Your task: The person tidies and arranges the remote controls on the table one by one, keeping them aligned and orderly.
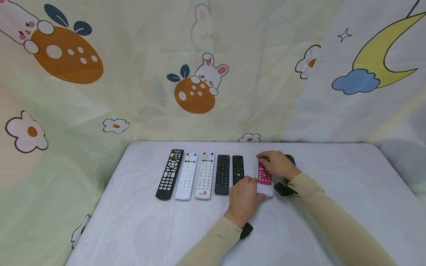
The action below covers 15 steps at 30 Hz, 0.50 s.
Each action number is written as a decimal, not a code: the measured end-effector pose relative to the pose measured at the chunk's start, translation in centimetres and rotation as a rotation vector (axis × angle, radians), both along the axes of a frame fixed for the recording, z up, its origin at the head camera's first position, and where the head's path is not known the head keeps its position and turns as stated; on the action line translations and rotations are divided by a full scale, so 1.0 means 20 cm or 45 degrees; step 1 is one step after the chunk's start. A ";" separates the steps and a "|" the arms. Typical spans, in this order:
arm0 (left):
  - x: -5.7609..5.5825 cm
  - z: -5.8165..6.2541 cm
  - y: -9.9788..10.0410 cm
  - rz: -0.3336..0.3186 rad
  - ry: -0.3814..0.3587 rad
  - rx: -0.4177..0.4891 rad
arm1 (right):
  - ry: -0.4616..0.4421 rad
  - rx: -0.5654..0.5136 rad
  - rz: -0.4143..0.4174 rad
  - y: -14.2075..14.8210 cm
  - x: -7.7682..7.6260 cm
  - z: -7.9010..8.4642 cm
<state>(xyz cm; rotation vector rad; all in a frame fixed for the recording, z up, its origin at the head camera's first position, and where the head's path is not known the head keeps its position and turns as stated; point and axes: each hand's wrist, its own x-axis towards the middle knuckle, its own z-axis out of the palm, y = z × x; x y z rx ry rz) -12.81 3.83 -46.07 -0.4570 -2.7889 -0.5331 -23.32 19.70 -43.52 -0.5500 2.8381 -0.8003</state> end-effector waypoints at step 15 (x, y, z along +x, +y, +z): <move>-0.02 0.00 0.05 0.061 -0.001 -0.028 | -0.002 0.002 0.029 -0.01 -0.05 -0.01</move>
